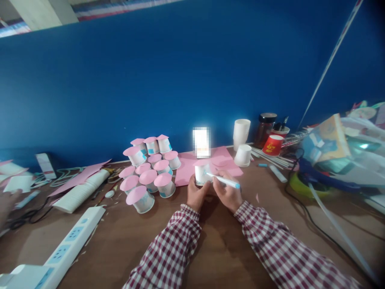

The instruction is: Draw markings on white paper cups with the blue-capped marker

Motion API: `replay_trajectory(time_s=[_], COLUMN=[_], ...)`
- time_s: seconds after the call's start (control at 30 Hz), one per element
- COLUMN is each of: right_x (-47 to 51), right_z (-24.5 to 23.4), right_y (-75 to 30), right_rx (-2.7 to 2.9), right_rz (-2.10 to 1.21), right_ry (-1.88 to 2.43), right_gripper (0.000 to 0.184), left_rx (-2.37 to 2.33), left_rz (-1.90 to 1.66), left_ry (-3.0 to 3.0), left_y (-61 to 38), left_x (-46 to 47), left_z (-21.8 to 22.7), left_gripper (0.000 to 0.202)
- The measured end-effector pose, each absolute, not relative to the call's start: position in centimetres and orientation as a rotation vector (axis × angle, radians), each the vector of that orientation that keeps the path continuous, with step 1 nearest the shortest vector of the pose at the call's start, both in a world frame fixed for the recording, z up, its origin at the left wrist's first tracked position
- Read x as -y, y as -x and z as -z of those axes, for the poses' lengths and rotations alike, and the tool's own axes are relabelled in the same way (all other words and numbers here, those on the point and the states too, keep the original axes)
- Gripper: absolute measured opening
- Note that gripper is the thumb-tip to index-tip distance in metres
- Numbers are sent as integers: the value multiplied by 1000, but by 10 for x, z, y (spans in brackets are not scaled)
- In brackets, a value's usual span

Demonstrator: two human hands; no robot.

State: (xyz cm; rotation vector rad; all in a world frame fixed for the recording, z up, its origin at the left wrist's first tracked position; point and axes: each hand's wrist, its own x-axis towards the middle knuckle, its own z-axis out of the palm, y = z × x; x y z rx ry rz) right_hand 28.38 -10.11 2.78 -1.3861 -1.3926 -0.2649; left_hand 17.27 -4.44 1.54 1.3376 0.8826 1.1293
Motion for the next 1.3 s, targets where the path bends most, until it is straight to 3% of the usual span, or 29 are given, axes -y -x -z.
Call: replay_trajectory(time_s=[1.3], right_x=[102], right_z=[-29], right_y=[-283], right_rx=[1396], right_rz=[212], right_ry=[1390], right_gripper=[12], left_rx=[-920], left_rz=[-1134], left_ry=[-1368], left_y=[-174], left_x=[45], left_z=[-17], left_gripper=[47])
